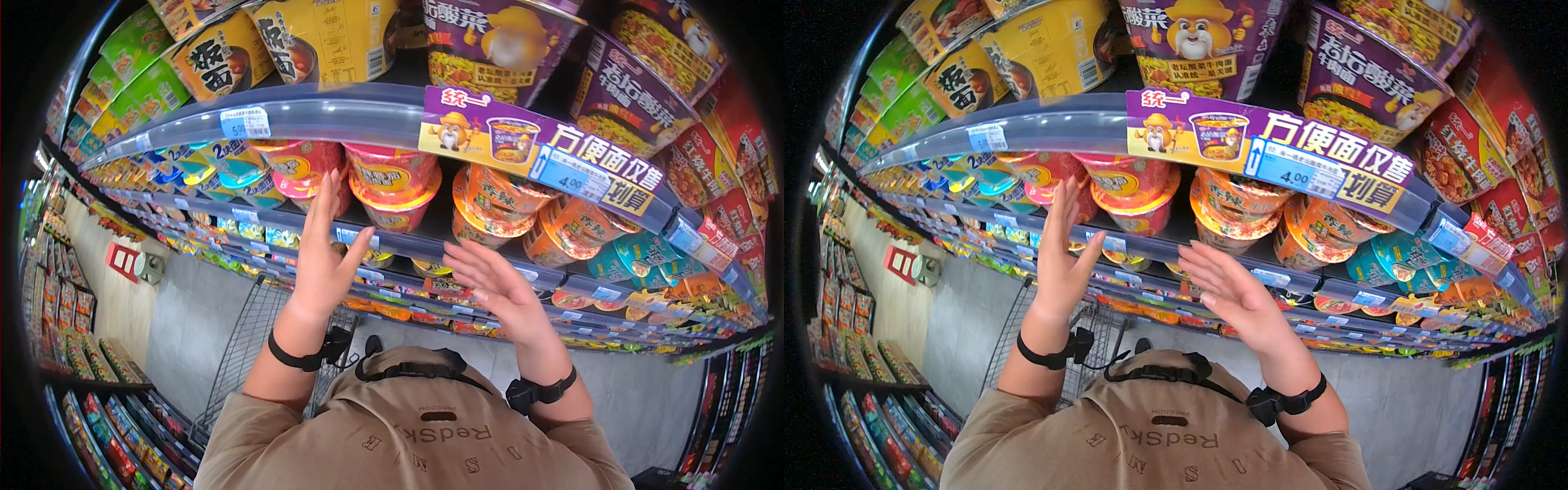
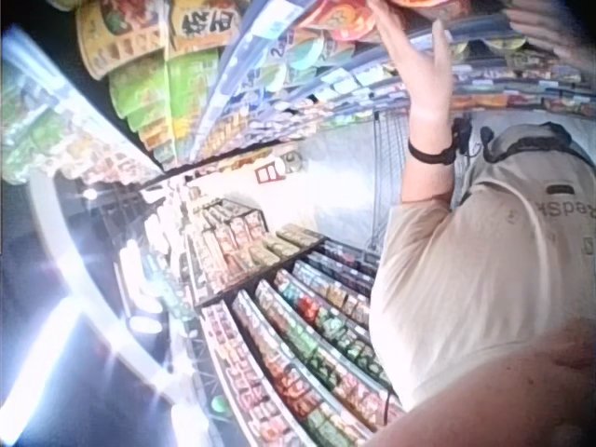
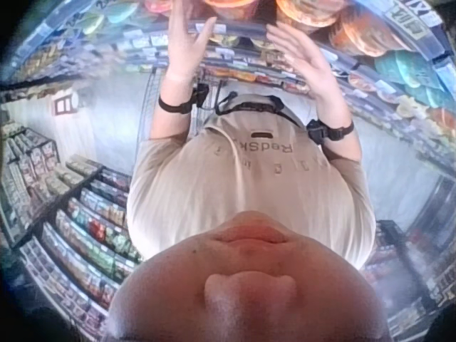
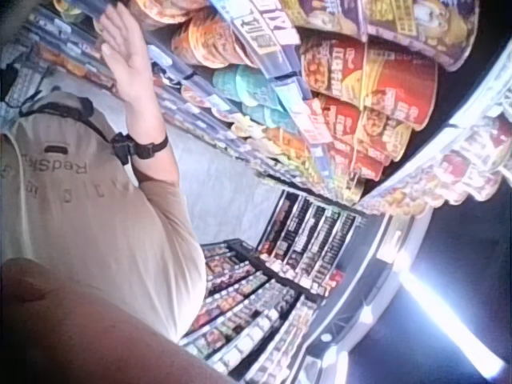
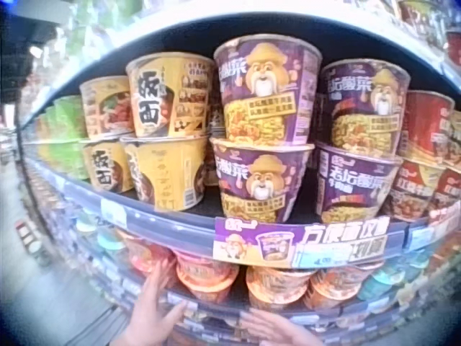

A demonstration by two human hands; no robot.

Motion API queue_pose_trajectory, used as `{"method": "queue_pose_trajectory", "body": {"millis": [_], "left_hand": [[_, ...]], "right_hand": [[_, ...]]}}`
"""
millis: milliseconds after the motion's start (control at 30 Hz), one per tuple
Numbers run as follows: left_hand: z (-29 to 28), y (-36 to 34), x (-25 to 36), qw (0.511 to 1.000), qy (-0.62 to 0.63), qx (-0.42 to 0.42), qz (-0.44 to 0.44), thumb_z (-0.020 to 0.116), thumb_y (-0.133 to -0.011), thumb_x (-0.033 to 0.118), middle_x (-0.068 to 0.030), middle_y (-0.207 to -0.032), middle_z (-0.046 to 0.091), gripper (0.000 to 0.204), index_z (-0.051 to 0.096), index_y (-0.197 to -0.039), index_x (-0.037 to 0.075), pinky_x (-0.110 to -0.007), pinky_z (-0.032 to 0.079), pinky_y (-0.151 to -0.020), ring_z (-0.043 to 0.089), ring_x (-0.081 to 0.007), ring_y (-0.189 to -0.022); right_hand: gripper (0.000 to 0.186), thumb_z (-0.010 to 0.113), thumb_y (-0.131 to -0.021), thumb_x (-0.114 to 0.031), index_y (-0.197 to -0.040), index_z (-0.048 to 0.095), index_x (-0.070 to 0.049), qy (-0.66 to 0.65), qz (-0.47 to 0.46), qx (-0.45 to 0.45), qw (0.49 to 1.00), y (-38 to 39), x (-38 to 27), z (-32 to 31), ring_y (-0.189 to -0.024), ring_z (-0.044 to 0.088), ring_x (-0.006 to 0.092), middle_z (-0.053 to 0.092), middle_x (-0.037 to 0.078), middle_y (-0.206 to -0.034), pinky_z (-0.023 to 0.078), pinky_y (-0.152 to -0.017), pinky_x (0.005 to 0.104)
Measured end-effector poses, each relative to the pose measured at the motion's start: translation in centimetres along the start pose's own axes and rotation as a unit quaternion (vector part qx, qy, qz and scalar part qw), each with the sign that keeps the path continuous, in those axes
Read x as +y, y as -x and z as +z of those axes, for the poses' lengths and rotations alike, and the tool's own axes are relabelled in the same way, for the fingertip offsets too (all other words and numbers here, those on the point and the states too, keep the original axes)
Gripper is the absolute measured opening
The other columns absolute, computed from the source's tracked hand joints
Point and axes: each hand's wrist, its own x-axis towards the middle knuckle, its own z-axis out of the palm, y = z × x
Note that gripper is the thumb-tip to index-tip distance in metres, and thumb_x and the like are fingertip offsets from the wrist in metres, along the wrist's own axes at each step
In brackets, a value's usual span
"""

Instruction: Select and compare different cups of instant noodles from supermarket shelves and place them in the shopping cart.

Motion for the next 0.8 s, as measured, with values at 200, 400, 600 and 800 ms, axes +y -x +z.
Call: {"method": "queue_pose_trajectory", "body": {"millis": [200,400,600,800], "left_hand": [[-3.4,8.9,-0.5,0.989,-0.113,-0.026,-0.089,0.069,-0.089,-0.005,-0.0165,-0.148,0.053,0.065,0.047,-0.15,0.001,-0.041,0.043,-0.115,0.053,-0.0295,-0.137],[-6.8,22.1,-3.2,0.952,-0.22,0.01,-0.21,0.071,-0.09,0.002,-0.0206,-0.132,0.06,0.05,0.056,-0.137,0.002,-0.042,0.048,-0.102,0.059,-0.0374,-0.122],[-10.3,36.8,-4.7,0.891,-0.286,0.005,-0.353,0.069,-0.092,0.01,-0.0228,-0.126,0.063,0.039,0.061,-0.129,0.0,-0.044,0.049,-0.101,0.059,-0.041,-0.12],[-13.3,48.9,-6.3,0.802,-0.307,-0.014,-0.513,0.071,-0.092,0.019,-0.025,-0.122,0.064,0.041,0.063,-0.128,0.0,-0.044,0.053,-0.092,0.065,-0.0397,-0.108]], "right_hand": [[0.05,0.053,-0.104,-0.008,-0.152,0.043,0.0,-0.051,0.058,-0.028,0.997,4.4,2.3,-2.4,-0.134,0.056,0.0283,0.056,0.019,-0.146,0.043,-0.113,0.0418],[0.012,0.062,-0.101,-0.006,-0.111,0.058,-0.004,-0.04,0.113,0.018,0.993,7.9,5.9,-3.0,-0.102,0.068,0.0174,0.068,0.007,-0.105,0.054,-0.089,0.0328],[0.01,0.065,-0.099,-0.006,-0.096,0.056,-0.007,-0.052,0.185,0.02,0.981,10.5,8.7,-2.8,-0.09,0.067,0.0149,0.065,0.004,-0.095,0.053,-0.08,0.0305],[0.008,0.065,-0.099,-0.006,-0.096,0.058,-0.007,-0.043,0.19,0.022,0.981,12.3,8.5,-0.6,-0.086,0.067,0.0135,0.066,0.003,-0.091,0.052,-0.076,0.0286]]}}
